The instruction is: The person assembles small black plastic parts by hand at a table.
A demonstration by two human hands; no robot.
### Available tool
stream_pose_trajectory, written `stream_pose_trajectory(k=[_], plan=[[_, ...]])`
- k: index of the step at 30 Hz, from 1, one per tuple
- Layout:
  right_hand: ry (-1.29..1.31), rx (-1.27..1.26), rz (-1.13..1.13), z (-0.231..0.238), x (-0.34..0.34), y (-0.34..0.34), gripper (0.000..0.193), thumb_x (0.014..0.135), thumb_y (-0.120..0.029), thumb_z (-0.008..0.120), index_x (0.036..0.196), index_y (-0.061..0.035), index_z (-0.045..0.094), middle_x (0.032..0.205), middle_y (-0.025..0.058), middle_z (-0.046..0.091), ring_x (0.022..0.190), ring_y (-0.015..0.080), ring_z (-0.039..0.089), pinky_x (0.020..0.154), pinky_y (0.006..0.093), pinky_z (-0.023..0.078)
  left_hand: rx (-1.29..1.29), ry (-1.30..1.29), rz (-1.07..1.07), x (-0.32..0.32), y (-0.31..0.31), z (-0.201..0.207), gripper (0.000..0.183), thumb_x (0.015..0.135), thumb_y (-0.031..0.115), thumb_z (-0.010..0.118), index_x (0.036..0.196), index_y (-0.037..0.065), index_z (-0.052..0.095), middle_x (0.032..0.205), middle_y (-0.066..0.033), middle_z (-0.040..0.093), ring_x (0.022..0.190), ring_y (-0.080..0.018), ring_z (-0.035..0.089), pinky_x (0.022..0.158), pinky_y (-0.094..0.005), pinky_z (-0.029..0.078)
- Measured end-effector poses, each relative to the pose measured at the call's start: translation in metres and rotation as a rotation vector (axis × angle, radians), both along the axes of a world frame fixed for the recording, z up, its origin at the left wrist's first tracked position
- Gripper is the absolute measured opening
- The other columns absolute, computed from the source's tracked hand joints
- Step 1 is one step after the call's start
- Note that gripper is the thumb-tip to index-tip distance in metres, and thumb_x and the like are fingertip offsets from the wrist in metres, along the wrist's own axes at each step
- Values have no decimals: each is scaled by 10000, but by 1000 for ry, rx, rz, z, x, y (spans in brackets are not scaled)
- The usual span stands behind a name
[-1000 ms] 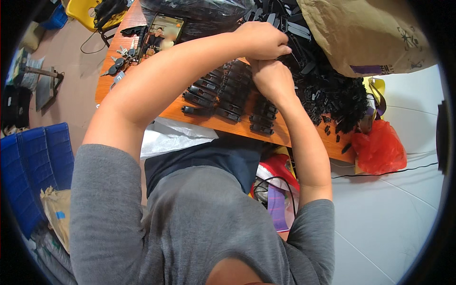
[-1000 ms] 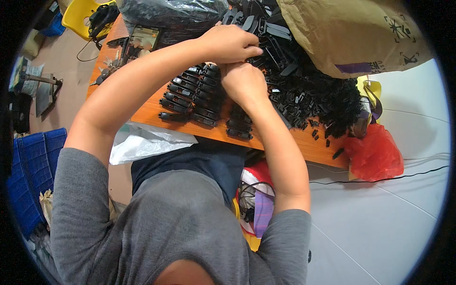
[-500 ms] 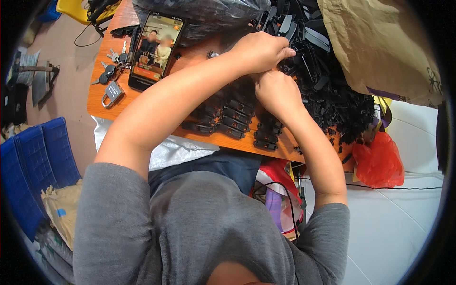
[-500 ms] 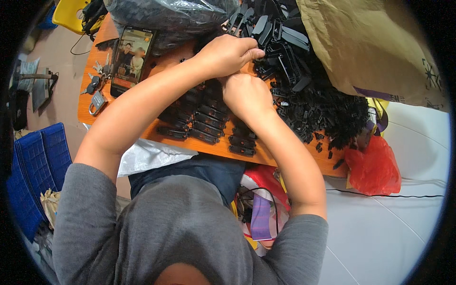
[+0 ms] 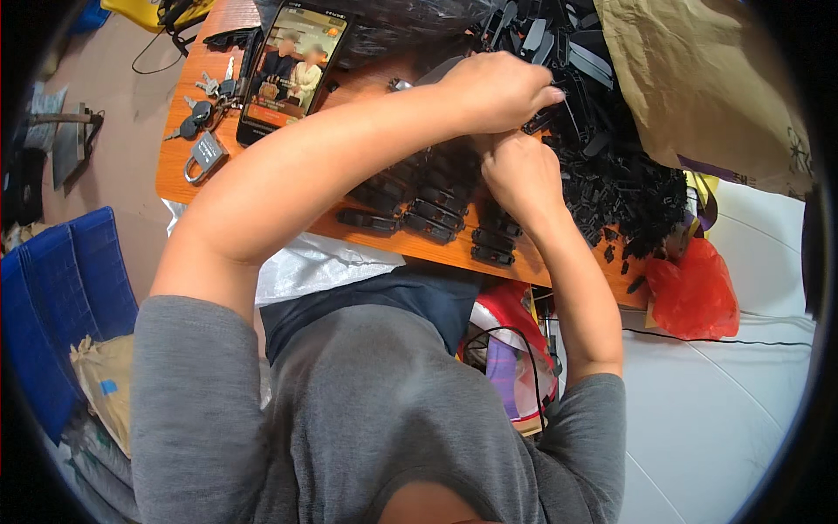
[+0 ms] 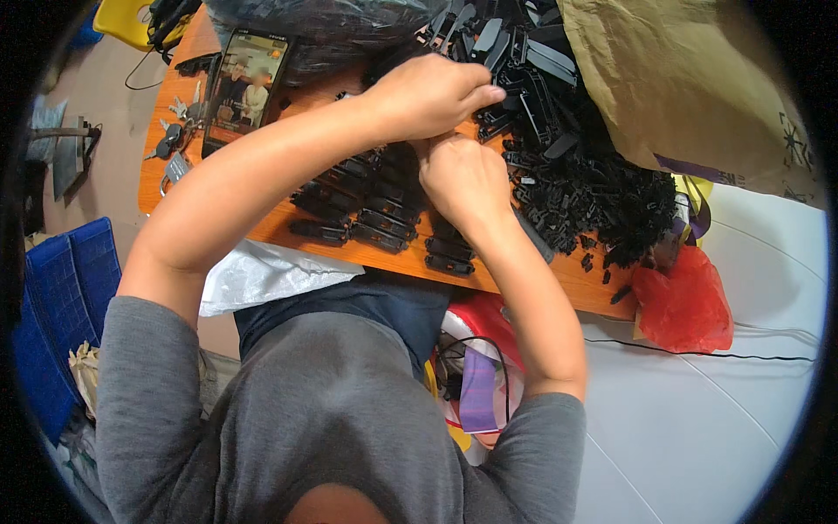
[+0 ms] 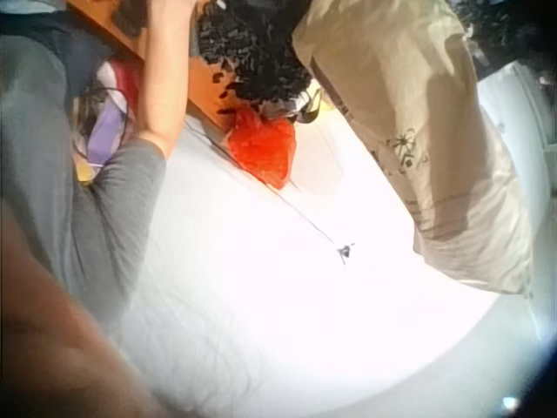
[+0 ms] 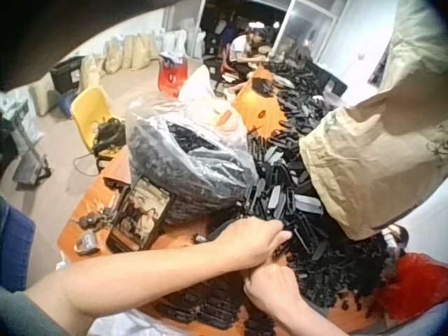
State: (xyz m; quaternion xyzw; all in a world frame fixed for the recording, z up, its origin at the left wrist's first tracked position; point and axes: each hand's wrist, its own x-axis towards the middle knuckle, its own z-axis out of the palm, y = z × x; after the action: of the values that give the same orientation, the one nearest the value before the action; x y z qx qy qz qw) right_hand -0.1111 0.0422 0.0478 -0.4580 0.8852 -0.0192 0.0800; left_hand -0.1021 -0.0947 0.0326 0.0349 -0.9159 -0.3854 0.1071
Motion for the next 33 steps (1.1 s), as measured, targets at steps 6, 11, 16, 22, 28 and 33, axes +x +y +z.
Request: stream_pose_trajectory(k=[6, 11, 16, 22, 28, 33], plan=[[-85, 127, -56, -1, 13, 3, 286, 921, -225, 521, 877, 32, 638, 799, 267, 662, 747, 446, 654, 717, 515, 521, 31, 172, 42, 13, 9, -9, 408, 971, 420, 522, 816, 56, 622, 730, -199, 644, 733, -422, 635, 673, -508, 498], [33, 49, 1, -19, 23, 11, 261, 923, -221, 510, 816, -22, 641, 701, 220, 644, 646, 396, 663, 596, 496, 535, 16, 190, 75, 14, 17, -24, 377, 967, 420, 522, 862, 71, 615, 732, -199, 643, 757, -412, 641, 679, -514, 494], [16, 10, 46, -22, 12, 11, 287, 933, -242, 508, 816, -19, 644, 710, 232, 650, 655, 406, 662, 619, 505, 535, -10, 239, 83, 14, 14, -18, 384, 982, 425, 500, 866, 72, 597, 729, -205, 639, 724, -430, 627, 647, -519, 489], [-30, 80, -29, 8, 37, 7, 334, 940, -280, 504, 797, -22, 663, 751, 248, 663, 697, 412, 670, 663, 509, 539, 42, 176, 45, 33, 12, 0, 415, 969, 428, 509, 853, 53, 646, 755, -222, 665, 761, -427, 661, 700, -514, 524], [47, 39, 26, -22, 30, 15, 390, 951, -301, 511, 736, -12, 660, 694, 222, 655, 630, 392, 664, 579, 492, 538, 75, 173, 87, 34, 16, -17, 395, 981, 422, 511, 884, 53, 614, 761, -214, 645, 755, -441, 627, 667, -509, 487], [-5, 10, 106, 3, 36, 12, 406, 971, -306, 489, 759, -4, 658, 704, 228, 656, 679, 405, 666, 626, 506, 533, 57, 94, 60, 42, 15, -10, 420, 968, 431, 504, 855, 48, 633, 803, -231, 668, 801, -428, 657, 723, -528, 513]])
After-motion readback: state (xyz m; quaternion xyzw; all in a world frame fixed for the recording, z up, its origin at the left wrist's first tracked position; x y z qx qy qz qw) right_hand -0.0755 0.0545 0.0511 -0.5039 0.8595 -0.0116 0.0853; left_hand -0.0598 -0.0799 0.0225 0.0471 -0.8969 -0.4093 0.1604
